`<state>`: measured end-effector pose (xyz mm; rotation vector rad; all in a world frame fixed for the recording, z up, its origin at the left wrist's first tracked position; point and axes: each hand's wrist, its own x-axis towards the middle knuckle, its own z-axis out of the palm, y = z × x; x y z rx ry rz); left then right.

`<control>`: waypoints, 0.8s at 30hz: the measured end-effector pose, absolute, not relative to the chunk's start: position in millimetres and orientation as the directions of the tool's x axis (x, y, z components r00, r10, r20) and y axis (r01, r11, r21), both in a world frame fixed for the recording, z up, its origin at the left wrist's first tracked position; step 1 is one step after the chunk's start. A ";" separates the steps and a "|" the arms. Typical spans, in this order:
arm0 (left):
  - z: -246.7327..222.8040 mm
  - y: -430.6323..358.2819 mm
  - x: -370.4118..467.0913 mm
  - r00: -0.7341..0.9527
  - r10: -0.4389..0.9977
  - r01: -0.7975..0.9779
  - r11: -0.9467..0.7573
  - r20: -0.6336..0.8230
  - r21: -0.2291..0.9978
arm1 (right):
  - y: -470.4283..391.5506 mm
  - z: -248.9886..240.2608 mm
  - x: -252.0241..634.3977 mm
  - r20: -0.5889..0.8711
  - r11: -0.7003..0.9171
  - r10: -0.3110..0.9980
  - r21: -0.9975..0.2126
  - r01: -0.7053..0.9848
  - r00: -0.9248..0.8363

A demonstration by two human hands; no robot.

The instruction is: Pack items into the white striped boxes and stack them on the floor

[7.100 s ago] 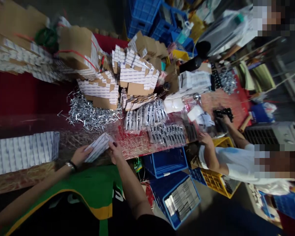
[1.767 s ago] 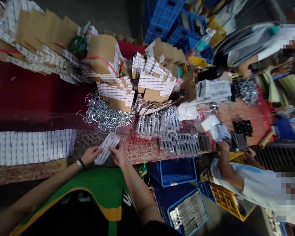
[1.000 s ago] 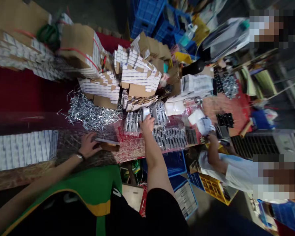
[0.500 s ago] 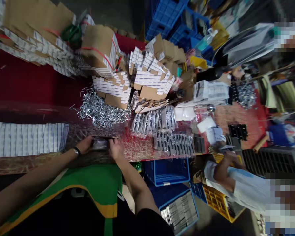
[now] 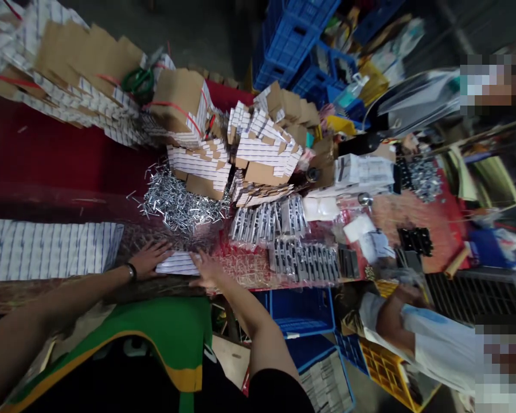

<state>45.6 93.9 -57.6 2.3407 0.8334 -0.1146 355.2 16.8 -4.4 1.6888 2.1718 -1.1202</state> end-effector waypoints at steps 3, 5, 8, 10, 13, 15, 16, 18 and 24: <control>-49.5 84.4 63.7 0.804 0.499 0.594 -0.696 -0.323 0.403 | 8.1 -3.0 342.3 -0.568 0.109 0.770 -0.334 0.936 -0.292; -49.7 82.7 81.6 0.769 0.527 0.635 -0.697 -0.362 0.333 | 7.0 -4.5 335.9 -0.533 0.084 0.812 -0.292 0.953 -0.236; -52.2 87.3 97.8 0.764 0.509 0.631 -0.716 -0.396 0.298 | 11.8 -6.4 337.3 -0.527 0.107 0.806 -0.320 0.941 -0.270; -52.4 87.5 98.1 0.788 0.468 0.599 -0.732 -0.400 0.325 | 13.1 -7.0 340.2 -0.529 0.131 0.792 -0.338 0.932 -0.303; -50.9 75.1 95.2 0.769 0.514 0.633 -0.695 -0.379 0.340 | 5.7 -8.2 335.6 -0.530 0.124 0.807 -0.281 0.952 -0.261; -49.2 64.5 99.3 0.742 0.567 0.669 -0.651 -0.357 0.359 | 0.0 -8.5 328.3 -0.525 0.103 0.823 -0.236 0.966 -0.216; -47.8 61.3 103.9 0.732 0.583 0.681 -0.628 -0.352 0.376 | 0.0 -8.2 325.4 -0.522 0.094 0.827 -0.237 0.967 -0.208; -42.4 60.9 116.8 0.721 0.586 0.692 -0.592 -0.369 0.413 | 11.0 -5.7 325.0 -0.516 0.084 0.826 -0.288 0.954 -0.228; 3.9 77.4 107.9 0.591 0.676 0.788 -0.369 -0.440 0.493 | 147.7 23.2 358.4 -0.287 -0.134 0.957 -0.361 0.923 0.027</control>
